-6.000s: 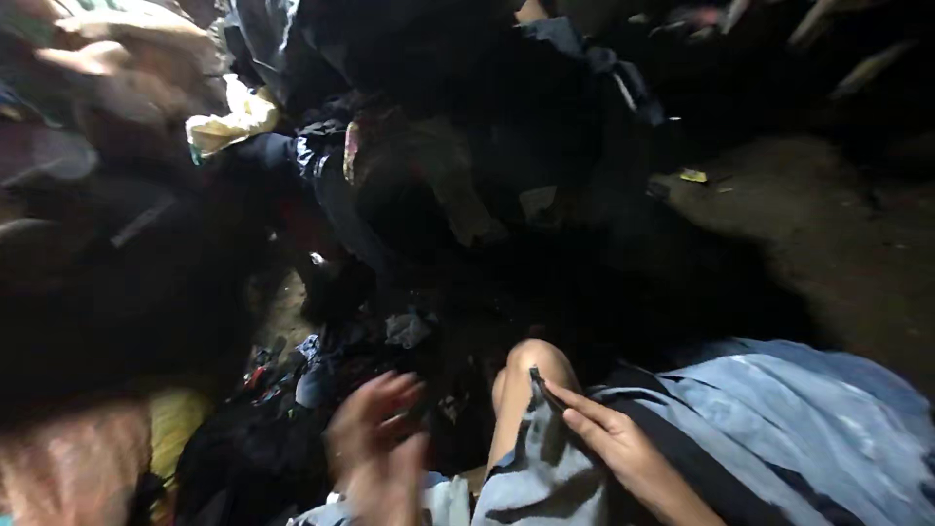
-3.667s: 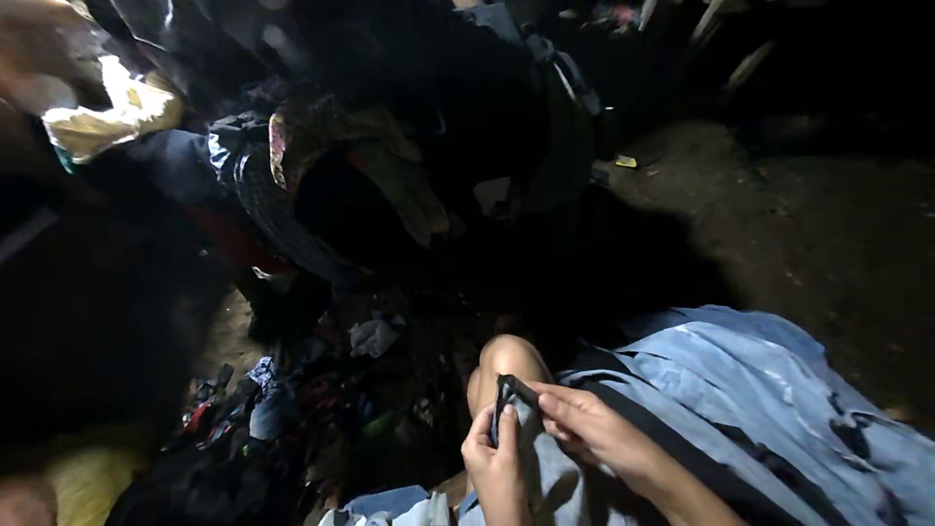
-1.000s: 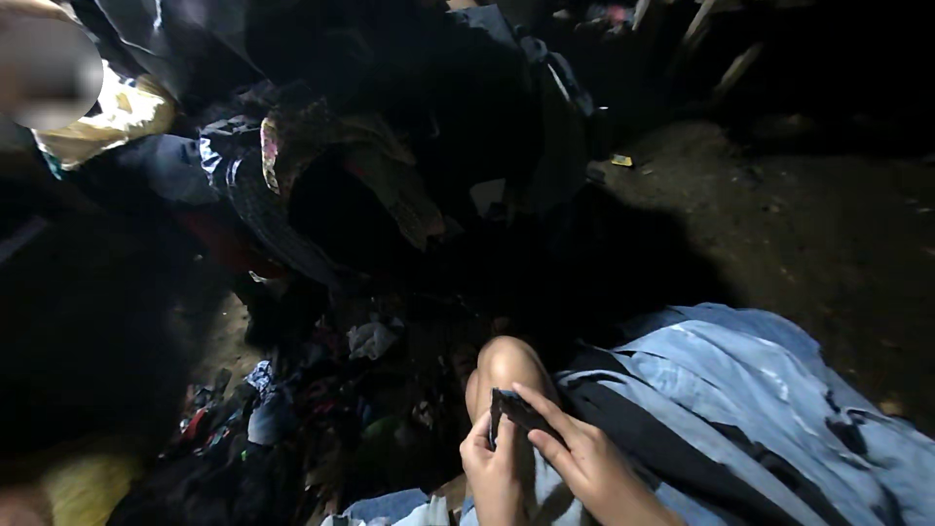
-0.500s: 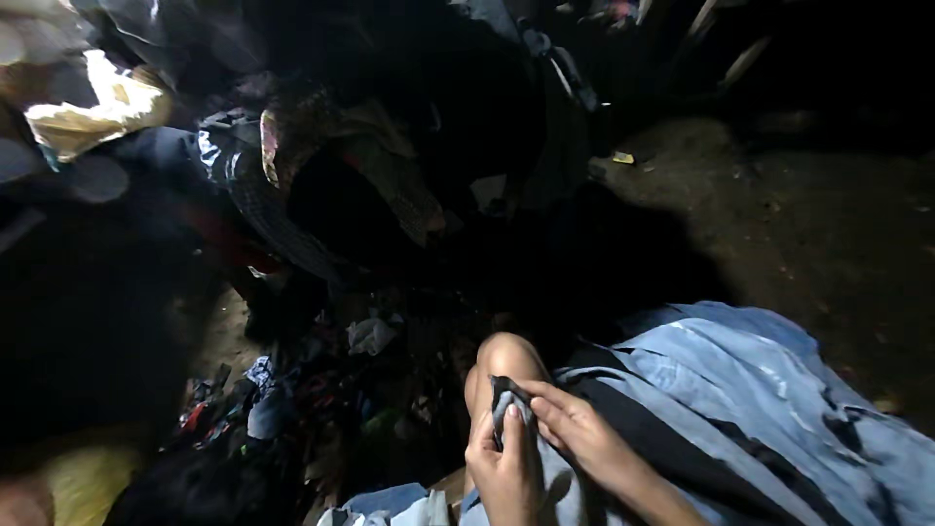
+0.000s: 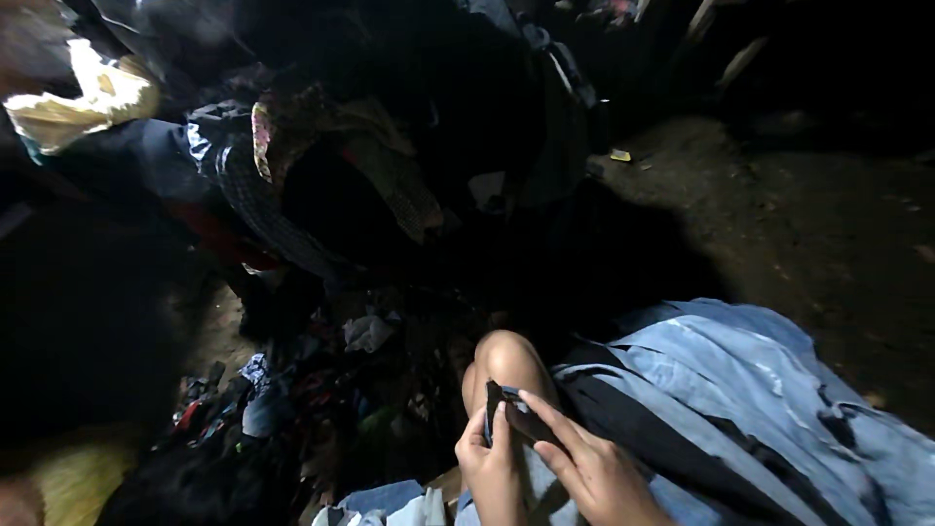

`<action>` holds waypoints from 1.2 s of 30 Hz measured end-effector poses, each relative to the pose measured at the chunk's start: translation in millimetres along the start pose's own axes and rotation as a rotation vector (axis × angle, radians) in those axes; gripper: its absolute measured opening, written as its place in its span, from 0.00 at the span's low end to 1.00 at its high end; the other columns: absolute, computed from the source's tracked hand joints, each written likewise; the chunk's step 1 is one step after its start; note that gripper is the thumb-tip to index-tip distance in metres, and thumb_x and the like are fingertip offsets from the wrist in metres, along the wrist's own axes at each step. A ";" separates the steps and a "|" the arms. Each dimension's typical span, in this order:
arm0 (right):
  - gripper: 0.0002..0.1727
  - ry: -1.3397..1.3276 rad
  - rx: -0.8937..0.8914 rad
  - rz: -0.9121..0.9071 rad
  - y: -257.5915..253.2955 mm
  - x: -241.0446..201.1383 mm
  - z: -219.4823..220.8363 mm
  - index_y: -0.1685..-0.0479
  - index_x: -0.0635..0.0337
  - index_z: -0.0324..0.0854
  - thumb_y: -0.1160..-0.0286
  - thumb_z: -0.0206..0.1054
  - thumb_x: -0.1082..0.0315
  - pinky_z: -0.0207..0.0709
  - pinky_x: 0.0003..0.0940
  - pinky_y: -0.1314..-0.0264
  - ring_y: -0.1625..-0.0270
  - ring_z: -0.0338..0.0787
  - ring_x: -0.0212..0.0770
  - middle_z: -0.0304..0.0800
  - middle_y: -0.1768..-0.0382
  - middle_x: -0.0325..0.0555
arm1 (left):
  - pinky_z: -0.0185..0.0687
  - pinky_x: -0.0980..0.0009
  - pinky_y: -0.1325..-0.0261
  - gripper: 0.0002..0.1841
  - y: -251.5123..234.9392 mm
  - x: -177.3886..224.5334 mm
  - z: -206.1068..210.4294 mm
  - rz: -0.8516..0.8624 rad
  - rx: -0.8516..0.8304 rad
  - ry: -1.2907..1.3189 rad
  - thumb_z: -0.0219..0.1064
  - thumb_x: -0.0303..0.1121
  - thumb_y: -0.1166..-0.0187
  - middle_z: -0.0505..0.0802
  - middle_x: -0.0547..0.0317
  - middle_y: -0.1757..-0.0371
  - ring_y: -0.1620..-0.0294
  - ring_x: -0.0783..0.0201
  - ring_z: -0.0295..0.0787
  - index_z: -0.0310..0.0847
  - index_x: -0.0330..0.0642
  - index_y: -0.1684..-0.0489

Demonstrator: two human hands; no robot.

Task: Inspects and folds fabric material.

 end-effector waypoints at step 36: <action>0.18 -0.834 -0.339 0.324 -32.6 13.2 -4.6 0.31 0.56 0.83 0.14 0.57 0.66 0.70 0.09 0.64 0.65 0.77 0.11 0.89 0.53 0.24 | 0.83 0.81 0.69 0.09 -7.2 -0.3 -5.5 -0.102 -0.075 0.013 0.67 0.20 0.26 0.89 0.67 0.81 0.79 0.79 0.84 0.86 0.37 0.78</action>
Point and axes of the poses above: each hand's wrist, its own y-axis away from the middle knuckle, its own z-axis out of the palm, x = y × z, the point moved 5 cm from there along -y, towards the middle knuckle
